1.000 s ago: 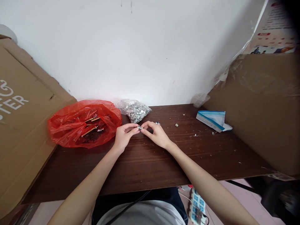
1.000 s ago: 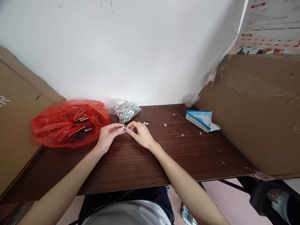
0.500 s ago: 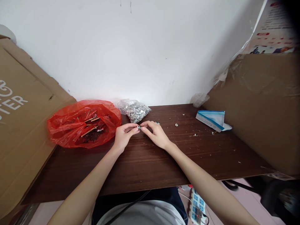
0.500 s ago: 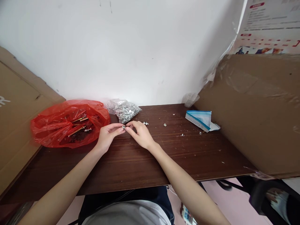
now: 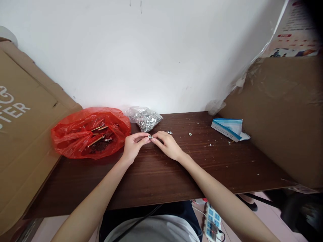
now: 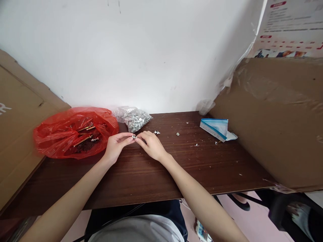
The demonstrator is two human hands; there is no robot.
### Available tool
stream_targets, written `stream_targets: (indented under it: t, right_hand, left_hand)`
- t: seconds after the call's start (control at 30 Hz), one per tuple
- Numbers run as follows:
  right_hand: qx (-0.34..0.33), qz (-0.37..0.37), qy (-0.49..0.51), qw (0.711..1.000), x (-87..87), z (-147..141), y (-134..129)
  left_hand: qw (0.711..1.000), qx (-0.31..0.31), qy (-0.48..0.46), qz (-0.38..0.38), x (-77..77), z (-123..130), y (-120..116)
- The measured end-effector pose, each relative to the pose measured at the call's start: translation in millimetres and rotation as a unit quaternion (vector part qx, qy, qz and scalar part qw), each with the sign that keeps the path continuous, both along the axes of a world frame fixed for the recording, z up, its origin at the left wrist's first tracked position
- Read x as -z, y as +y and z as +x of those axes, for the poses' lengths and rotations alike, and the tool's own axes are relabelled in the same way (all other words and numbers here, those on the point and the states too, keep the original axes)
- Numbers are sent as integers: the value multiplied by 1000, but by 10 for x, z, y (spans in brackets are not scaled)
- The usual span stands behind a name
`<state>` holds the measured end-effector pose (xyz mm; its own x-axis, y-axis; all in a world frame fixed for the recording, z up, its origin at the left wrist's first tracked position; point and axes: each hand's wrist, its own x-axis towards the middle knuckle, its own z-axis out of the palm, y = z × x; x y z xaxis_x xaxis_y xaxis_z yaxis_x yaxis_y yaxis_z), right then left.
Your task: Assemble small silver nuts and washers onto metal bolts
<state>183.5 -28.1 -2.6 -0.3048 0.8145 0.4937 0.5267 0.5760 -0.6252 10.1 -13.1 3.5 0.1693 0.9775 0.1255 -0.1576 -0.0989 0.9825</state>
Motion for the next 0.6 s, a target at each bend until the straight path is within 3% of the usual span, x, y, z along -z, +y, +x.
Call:
stream_targets:
  t: [0.6]
  right_hand:
    - [26,-16,39,999,38,-1,9]
  left_hand:
    - [992,22,101,76,48,-6,24]
